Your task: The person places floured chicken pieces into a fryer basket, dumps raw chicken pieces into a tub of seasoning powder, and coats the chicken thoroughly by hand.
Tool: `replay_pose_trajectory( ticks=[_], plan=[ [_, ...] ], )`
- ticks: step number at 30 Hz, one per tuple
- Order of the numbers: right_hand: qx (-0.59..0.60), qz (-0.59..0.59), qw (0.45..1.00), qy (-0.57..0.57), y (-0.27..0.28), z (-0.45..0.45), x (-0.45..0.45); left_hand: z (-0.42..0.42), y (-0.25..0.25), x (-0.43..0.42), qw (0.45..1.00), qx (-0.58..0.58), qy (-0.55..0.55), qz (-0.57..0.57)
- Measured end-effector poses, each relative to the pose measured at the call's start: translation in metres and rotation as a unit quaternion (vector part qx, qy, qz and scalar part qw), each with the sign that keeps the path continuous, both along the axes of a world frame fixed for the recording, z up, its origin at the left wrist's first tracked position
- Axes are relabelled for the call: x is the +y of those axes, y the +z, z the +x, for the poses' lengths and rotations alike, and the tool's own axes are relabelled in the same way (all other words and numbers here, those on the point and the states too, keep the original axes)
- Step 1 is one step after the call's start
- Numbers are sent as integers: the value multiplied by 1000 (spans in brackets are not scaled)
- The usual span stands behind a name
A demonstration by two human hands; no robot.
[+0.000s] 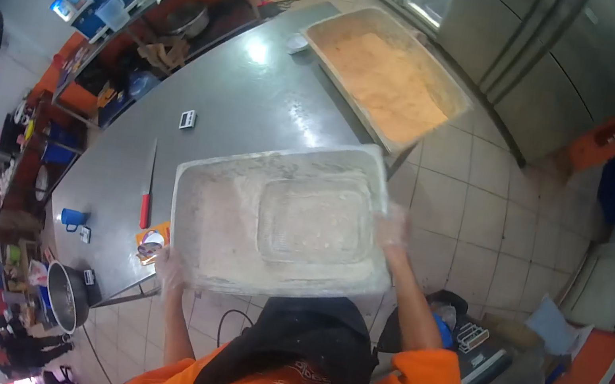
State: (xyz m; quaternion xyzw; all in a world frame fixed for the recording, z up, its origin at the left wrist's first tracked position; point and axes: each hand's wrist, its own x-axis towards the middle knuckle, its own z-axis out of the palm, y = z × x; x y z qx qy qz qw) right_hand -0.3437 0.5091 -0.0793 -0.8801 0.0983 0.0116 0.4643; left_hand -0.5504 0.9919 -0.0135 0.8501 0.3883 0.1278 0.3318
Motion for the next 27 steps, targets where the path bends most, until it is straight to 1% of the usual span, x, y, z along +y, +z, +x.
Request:
replay_pose_trajectory(
  ticks=[1,4,6,7,8,10,12,14,15,16,17,19,20,22,23,24,25,26,27],
  plan=[
    [18,-3,999,28,-4,30,21,-6,-21,13,997,-53,32,39],
    [-38,-112,984,133,-17,98,64,-13,-45,38,997,-2,72,30],
    [-40,-166,974,148,-10,125,78,-21,-85,48,992,-47,117,26],
    [-41,-194,968,155,-5,137,82,-18,-95,50,987,-69,140,24],
    [-27,-182,971,155,4,142,82,-13,-91,39,984,-74,158,22],
    [7,-158,974,160,35,150,71,10,-67,0,977,-77,199,18],
    [-3,-48,978,204,54,155,31,22,-61,-9,977,-56,206,22],
    [-4,-29,993,113,84,151,-6,31,-61,-22,973,-41,226,32],
    [-38,31,998,27,68,155,-22,33,-63,-25,969,-34,242,41],
    [-72,92,991,-61,41,163,-38,36,-66,-26,965,-27,258,51],
    [-101,153,972,-149,20,170,-48,36,-72,-22,964,-70,256,14],
    [37,249,952,-171,-6,190,-61,30,-86,-12,954,-155,250,-56],
    [109,295,932,-182,-18,198,-65,28,-82,-20,952,-157,254,-71],
    [143,376,896,-187,-41,216,-54,41,-71,-26,947,-171,251,-101],
    [156,414,876,-192,-46,221,-51,36,-81,-19,946,-187,249,-88],
    [160,407,877,-198,-44,223,-50,25,-104,-7,945,-203,245,-77],
    [164,400,878,-205,-42,224,-49,24,-115,-2,943,-220,242,-67],
    [169,390,880,-210,-41,224,-49,37,-93,-20,951,-148,267,-41],
    [155,386,883,-217,-43,223,-48,55,-59,-48,953,-73,293,-15]
  ],
)
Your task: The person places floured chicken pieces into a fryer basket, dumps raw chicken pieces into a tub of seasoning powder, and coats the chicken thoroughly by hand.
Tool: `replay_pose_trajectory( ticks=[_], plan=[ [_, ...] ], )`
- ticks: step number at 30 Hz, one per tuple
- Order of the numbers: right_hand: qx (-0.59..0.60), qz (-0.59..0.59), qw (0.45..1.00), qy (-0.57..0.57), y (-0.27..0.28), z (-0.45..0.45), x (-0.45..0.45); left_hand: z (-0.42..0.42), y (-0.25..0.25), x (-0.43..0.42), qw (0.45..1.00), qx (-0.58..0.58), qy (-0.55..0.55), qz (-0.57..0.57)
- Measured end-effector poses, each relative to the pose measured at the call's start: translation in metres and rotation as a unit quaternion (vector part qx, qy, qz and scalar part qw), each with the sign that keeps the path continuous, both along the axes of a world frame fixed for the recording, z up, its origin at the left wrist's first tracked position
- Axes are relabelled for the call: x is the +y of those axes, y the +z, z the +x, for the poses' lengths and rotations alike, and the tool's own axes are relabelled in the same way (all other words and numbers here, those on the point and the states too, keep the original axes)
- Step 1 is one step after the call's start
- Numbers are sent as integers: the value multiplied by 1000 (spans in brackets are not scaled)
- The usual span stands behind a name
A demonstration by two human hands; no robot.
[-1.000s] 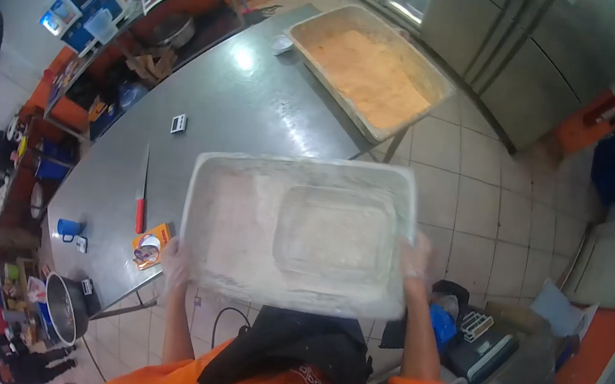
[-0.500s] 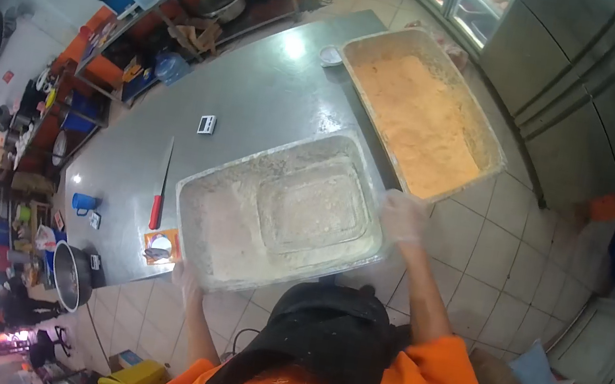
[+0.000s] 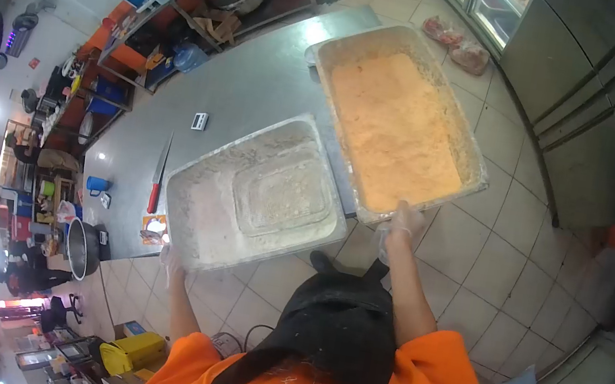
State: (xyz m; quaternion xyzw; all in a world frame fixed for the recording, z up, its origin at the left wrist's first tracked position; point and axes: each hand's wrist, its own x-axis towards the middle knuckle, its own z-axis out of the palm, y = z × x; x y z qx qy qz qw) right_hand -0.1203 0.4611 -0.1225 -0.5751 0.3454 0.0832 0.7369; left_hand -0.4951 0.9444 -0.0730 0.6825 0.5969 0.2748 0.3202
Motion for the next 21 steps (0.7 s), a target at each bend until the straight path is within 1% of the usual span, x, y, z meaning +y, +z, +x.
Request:
replay_pose_trajectory(
  ticks=[1,2,3,4,5,6,7,9,10,12,13,15,16,17,18,19,20,21],
  plan=[
    [-8,-11,1000,-11,-5,-3,0,21,37,-31,997,80,23,-3],
    [-18,-23,999,-23,-8,-2,-4,-2,4,0,999,-21,-28,-24],
    [-15,-11,999,-33,-3,-4,-14,-26,-29,31,987,-129,-76,-56],
    [-13,2,999,-43,7,-11,-24,-47,-59,60,961,-228,-120,-98],
    [-11,17,998,-52,12,-21,-32,-28,-33,33,989,-91,-120,-16],
    [-19,42,997,-66,-12,-33,-45,-7,-3,4,990,72,-101,70],
    [-25,64,994,-81,-36,-48,-59,19,33,-31,964,215,-67,142],
    [-18,8,998,-56,-7,-79,-76,50,44,-56,924,295,-57,235],
    [-24,-23,998,-51,-4,-87,-83,70,51,-64,899,331,-56,283],
    [-30,-84,995,-52,0,-99,-95,137,82,-82,932,242,-146,228],
    [-37,-89,993,-68,2,-99,-96,176,95,-90,940,197,-197,198],
    [-49,-110,986,-114,8,-84,-103,264,104,-113,922,127,-305,200],
    [-31,-183,977,-105,-11,-76,-108,309,103,-128,902,86,-374,197],
    [0,-256,960,-110,-33,-69,-121,355,102,-143,874,120,-413,226],
    [18,-207,960,-188,-27,-58,-118,400,97,-156,838,148,-457,260],
    [-32,-306,937,-164,-35,-55,-127,445,92,-170,797,171,-498,296],
    [-60,-307,926,-210,1,-49,-127,496,53,-144,679,267,-579,362],
    [-41,-262,944,-195,0,-43,-136,546,14,-120,543,322,-649,425]
  ],
)
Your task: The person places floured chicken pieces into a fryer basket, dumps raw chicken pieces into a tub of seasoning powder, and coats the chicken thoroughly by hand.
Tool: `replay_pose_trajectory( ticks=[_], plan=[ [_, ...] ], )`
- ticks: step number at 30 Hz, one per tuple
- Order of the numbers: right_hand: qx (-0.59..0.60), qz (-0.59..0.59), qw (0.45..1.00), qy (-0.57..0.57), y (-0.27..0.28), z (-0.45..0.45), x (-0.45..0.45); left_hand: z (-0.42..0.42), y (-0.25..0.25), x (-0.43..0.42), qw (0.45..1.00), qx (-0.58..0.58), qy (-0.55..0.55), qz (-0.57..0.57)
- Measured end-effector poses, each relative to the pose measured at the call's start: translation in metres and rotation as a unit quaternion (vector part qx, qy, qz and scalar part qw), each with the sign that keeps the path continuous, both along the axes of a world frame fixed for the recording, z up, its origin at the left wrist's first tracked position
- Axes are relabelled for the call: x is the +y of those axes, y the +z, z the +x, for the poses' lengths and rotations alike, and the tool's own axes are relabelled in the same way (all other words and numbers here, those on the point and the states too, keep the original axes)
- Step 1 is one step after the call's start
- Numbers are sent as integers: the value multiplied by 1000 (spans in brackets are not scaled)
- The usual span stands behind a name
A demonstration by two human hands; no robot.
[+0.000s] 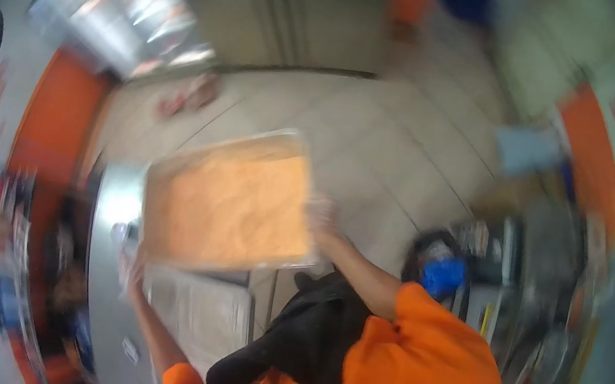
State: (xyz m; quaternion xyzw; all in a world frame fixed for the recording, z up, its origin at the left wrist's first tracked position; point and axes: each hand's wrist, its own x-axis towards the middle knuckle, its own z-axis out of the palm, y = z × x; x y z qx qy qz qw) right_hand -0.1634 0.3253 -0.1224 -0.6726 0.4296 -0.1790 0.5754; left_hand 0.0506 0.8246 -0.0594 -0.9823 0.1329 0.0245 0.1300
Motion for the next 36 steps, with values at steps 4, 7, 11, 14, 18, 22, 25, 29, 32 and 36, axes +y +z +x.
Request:
replay_pose_trajectory(
  ticks=[4,7,11,14,18,22,25,29,32,36],
  plan=[
    [22,-81,990,-117,11,2,-45,99,-32,-118,920,202,185,-279],
    [79,-192,965,-162,-6,-33,-85,151,-64,-163,898,137,-261,-328],
    [4,-65,958,-280,29,-181,-116,161,-51,-364,803,122,-473,-341],
    [139,34,864,-483,4,-275,-130,122,-44,-567,775,239,-480,-335],
    [215,-35,782,-584,-15,-387,-104,-45,-24,-819,693,356,-511,-362],
    [-154,-40,610,-776,41,-439,-103,-252,25,-982,613,232,-727,-206],
    [-178,-93,530,-824,7,-482,-104,-364,-8,-1080,443,295,-823,-201],
    [-190,-124,431,-873,18,-480,-127,-472,-47,-1168,388,478,-766,-182],
    [-121,-21,349,-929,12,-473,-160,-531,-38,-1201,424,633,-633,-137],
    [-117,-36,278,-953,19,-441,-223,-581,-30,-1252,435,738,-500,-130]
  ],
)
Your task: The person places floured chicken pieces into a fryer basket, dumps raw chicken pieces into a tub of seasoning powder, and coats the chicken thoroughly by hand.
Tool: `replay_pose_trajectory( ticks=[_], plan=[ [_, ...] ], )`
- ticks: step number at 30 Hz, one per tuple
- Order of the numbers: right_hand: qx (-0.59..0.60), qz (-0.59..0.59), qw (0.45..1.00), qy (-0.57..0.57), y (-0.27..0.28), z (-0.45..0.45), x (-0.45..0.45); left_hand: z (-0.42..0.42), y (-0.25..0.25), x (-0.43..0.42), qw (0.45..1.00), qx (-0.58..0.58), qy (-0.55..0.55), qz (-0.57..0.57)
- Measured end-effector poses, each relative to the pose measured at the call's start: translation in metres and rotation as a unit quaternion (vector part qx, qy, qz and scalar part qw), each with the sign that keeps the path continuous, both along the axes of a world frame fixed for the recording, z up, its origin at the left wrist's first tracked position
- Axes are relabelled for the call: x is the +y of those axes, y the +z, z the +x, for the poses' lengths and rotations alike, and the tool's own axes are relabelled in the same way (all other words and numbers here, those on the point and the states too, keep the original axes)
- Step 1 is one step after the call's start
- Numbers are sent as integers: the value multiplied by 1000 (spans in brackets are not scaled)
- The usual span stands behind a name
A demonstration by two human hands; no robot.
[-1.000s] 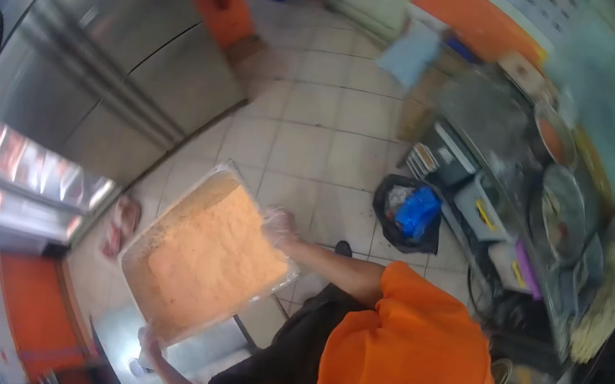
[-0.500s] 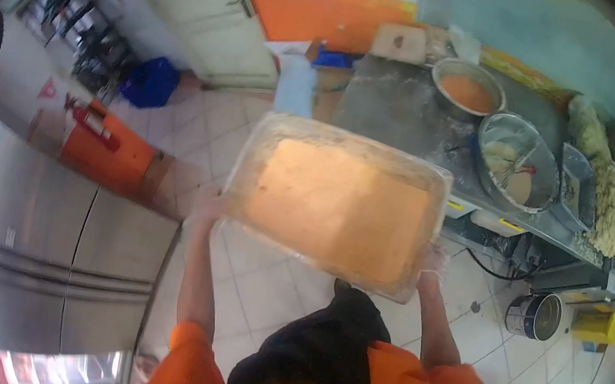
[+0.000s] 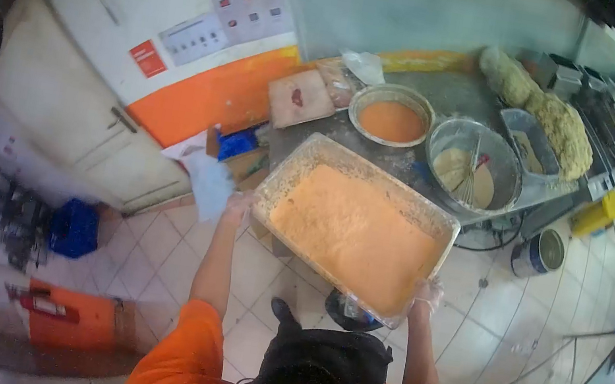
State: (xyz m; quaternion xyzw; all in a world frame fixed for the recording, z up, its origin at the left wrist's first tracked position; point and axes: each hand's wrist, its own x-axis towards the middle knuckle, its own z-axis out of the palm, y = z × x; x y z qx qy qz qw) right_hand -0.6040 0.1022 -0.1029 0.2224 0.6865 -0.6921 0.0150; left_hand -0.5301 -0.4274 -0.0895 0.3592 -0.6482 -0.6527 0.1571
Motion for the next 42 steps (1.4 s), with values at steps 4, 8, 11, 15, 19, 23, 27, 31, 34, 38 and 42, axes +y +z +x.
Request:
replay_pose_trajectory(
  ticks=[4,8,11,15,19,23,27,31,34,38,42],
  plan=[
    [22,-24,998,-48,-74,17,-52,-27,-11,-67,989,67,-53,123],
    [-9,6,997,-83,-73,33,-87,-64,-11,-103,981,37,-51,182],
    [-50,134,986,-85,35,44,-138,-72,34,-112,978,-1,-125,165],
    [-77,264,961,25,26,27,-130,-98,53,-125,957,-35,-272,88],
    [-125,635,745,162,44,-37,-92,-167,1,-201,916,-115,-362,-130],
    [51,570,816,83,102,-150,-150,-289,70,-205,813,-44,-384,-435],
    [-180,564,745,308,73,-270,-185,-426,92,-189,771,-142,-300,-544],
    [-257,590,676,359,-58,-305,-152,-541,72,-186,793,-139,-265,-530],
    [-288,578,695,317,-107,-311,-144,-608,45,-195,819,-92,-237,-515],
    [-206,540,740,343,6,-313,-194,-714,-50,-242,636,-178,-354,-663],
    [-315,561,689,333,1,-319,-186,-747,-113,-243,628,-217,-380,-643]
  ],
)
